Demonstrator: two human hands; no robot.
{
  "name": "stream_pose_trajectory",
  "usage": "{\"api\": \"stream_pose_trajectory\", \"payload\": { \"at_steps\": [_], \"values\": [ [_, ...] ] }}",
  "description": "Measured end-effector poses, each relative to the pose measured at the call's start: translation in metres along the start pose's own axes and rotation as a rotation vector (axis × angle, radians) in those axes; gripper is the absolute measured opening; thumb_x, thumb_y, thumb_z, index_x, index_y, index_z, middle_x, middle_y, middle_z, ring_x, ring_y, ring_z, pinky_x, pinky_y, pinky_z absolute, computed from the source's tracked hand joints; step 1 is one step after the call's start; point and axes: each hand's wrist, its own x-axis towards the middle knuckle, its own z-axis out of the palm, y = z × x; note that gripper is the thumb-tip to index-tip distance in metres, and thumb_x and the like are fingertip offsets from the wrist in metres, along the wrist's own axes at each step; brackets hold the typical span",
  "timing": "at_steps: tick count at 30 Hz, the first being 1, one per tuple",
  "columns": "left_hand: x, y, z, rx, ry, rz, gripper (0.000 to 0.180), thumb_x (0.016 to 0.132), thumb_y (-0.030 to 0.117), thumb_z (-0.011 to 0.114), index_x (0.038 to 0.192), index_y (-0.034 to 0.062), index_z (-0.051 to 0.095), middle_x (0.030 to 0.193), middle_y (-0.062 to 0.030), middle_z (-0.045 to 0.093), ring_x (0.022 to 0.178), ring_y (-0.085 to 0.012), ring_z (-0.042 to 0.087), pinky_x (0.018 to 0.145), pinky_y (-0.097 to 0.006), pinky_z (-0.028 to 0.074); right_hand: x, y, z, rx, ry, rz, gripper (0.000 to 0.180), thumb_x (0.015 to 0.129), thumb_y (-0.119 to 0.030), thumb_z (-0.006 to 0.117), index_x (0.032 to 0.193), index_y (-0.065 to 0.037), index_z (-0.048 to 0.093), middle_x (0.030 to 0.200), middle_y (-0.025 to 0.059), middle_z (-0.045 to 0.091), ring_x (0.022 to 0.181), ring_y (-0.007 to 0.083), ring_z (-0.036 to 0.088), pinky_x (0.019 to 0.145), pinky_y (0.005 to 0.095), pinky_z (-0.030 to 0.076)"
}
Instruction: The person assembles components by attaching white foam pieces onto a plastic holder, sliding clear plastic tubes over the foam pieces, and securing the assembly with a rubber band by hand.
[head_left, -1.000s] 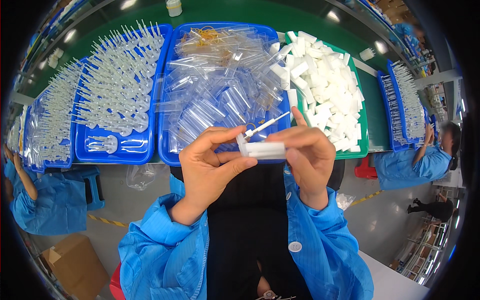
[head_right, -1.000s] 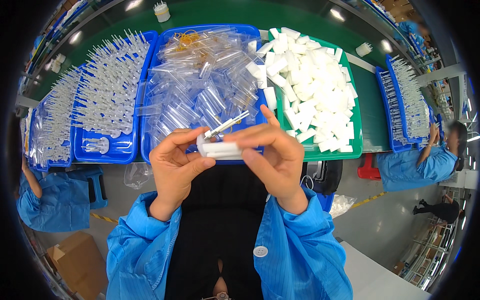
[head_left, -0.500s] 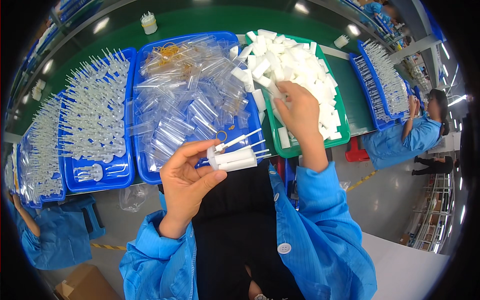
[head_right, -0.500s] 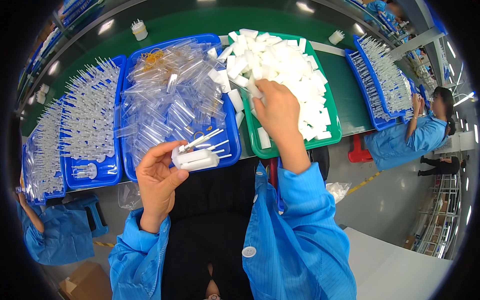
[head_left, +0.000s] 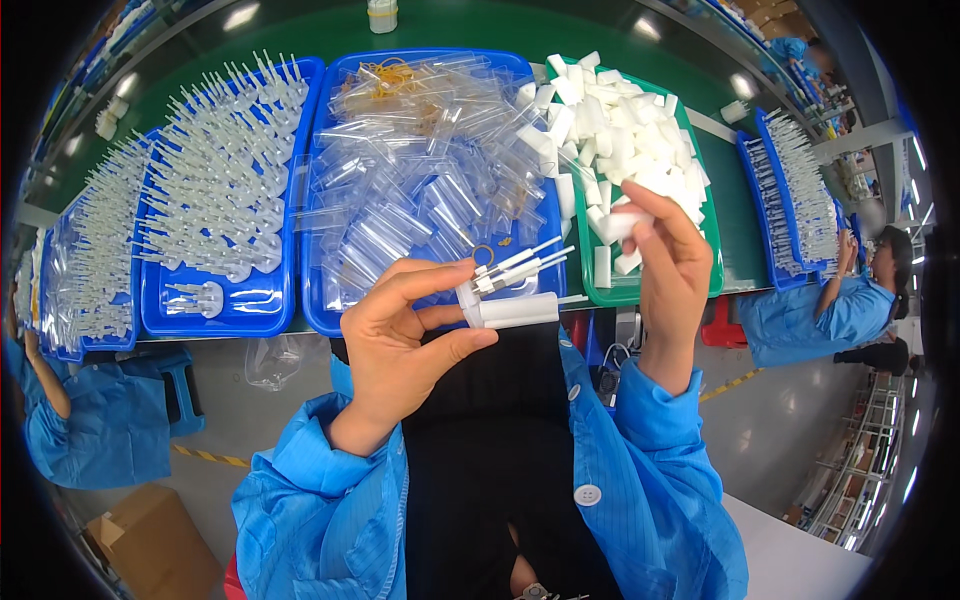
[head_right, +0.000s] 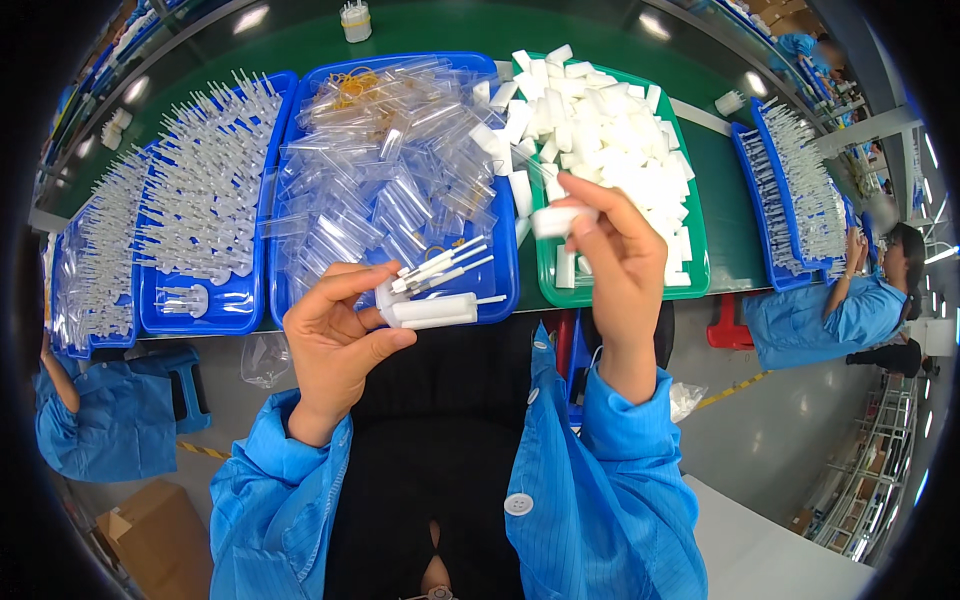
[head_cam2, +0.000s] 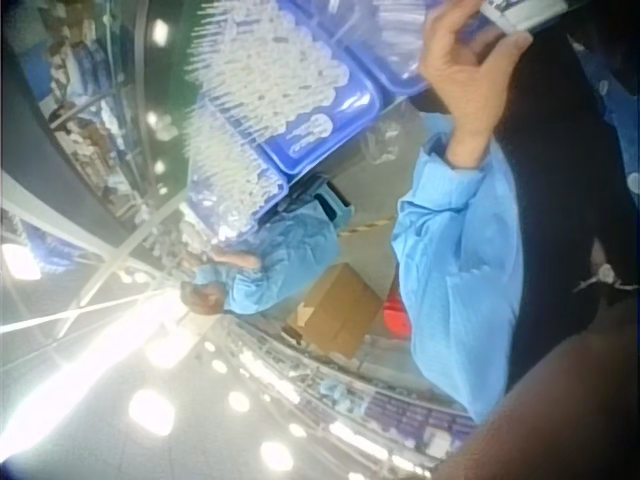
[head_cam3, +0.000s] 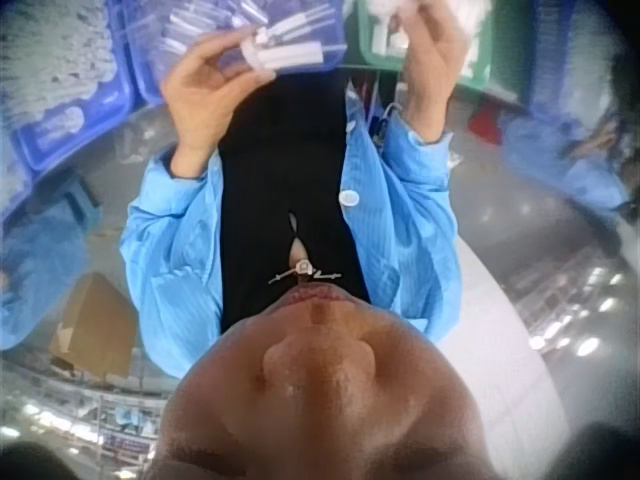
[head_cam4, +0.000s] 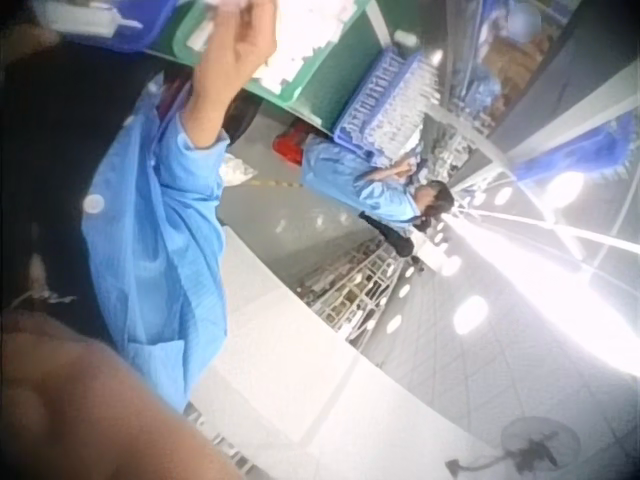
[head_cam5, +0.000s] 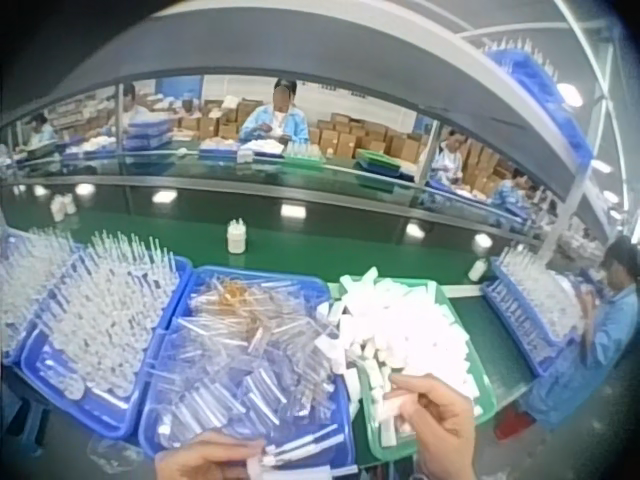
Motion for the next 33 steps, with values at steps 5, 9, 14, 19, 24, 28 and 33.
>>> {"api": "stream_pose_trajectory", "payload": {
  "at_steps": [5, 9, 14, 19, 24, 28, 33],
  "values": [
    [-0.002, -0.001, 0.003, 0.004, 0.01, 0.058, 0.045, 0.068, -0.017, 0.072, 0.109, -0.0042, 0.062, 0.113, -0.0146, 0.055, 0.106, -0.0264, 0.06, 0.088, -0.037, 0.057, -0.014, -0.011, 0.026, 0.283, -0.062, 0.021, 0.01, 0.086, 0.005, 0.057, 0.096, 0.003, 0.055, 0.098, 0.0175, 0.065, 0.086, 0.0151, 0.063, 0.08, 0.0257, 0.05],
    [-0.006, 0.0, 0.003, 0.146, 0.039, 0.154, 0.043, 0.065, -0.013, 0.076, 0.106, -0.0018, 0.065, 0.112, -0.0158, 0.058, 0.104, -0.0266, 0.062, 0.088, -0.035, 0.055, -0.013, -0.01, 0.033, 0.304, -0.092, 0.03, 0.012, 0.083, 0.01, 0.058, 0.093, 0.004, 0.056, 0.097, 0.0174, 0.064, 0.088, 0.0165, 0.064, 0.082, 0.0277, 0.051],
    [-0.005, 0.001, -0.003, 0.465, -0.006, 0.335, 0.047, 0.063, -0.007, 0.08, 0.107, 0.0015, 0.065, 0.112, -0.0156, 0.059, 0.107, -0.0282, 0.06, 0.089, -0.036, 0.053, -0.018, -0.016, 0.046, 0.334, -0.133, 0.083, 0.013, 0.081, 0.011, 0.058, 0.092, 0.006, 0.06, 0.099, 0.0165, 0.063, 0.088, 0.0164, 0.063, 0.08, 0.0281, 0.052],
    [-0.003, 0.003, 0.001, 0.507, 0.071, 0.351, 0.041, 0.059, -0.005, 0.081, 0.099, 0.0014, 0.071, 0.105, -0.0155, 0.065, 0.096, -0.0254, 0.065, 0.081, -0.031, 0.053, -0.022, -0.008, 0.053, 0.329, -0.224, 0.022, 0.017, 0.077, 0.012, 0.062, 0.093, 0.007, 0.063, 0.102, 0.0161, 0.06, 0.09, 0.0173, 0.062, 0.076, 0.0262, 0.051],
    [-0.004, 0.001, 0.002, 0.473, 0.06, 0.276, 0.041, 0.061, -0.006, 0.08, 0.1, 0.0014, 0.071, 0.105, -0.0152, 0.065, 0.096, -0.0253, 0.065, 0.082, -0.031, 0.054, -0.026, -0.007, 0.053, 0.301, -0.208, -0.043, 0.018, 0.076, 0.01, 0.065, 0.094, 0.006, 0.064, 0.097, 0.0141, 0.061, 0.088, 0.0162, 0.061, 0.074, 0.024, 0.049],
    [-0.006, 0.002, 0.006, 0.242, 0.021, 0.08, 0.043, 0.065, -0.011, 0.076, 0.105, 0.0002, 0.067, 0.112, -0.0159, 0.06, 0.101, -0.0257, 0.063, 0.086, -0.033, 0.057, -0.024, -0.014, 0.039, 0.239, -0.32, -0.017, 0.028, 0.075, 0.007, 0.067, 0.103, 0.006, 0.064, 0.096, 0.0118, 0.065, 0.09, 0.0158, 0.061, 0.074, 0.0256, 0.047],
    [-0.008, 0.006, -0.002, 0.122, -0.042, 0.072, 0.043, 0.07, -0.015, 0.07, 0.11, -0.0043, 0.061, 0.119, -0.0179, 0.053, 0.11, -0.0274, 0.057, 0.087, -0.035, 0.057, -0.003, -0.013, -0.032, -0.266, -0.006, -0.144, 0.028, 0.076, 0.002, 0.065, 0.104, 0.002, 0.065, 0.097, 0.0084, 0.063, 0.084, 0.013, 0.059, 0.068, 0.0238, 0.044]
  ]
}}
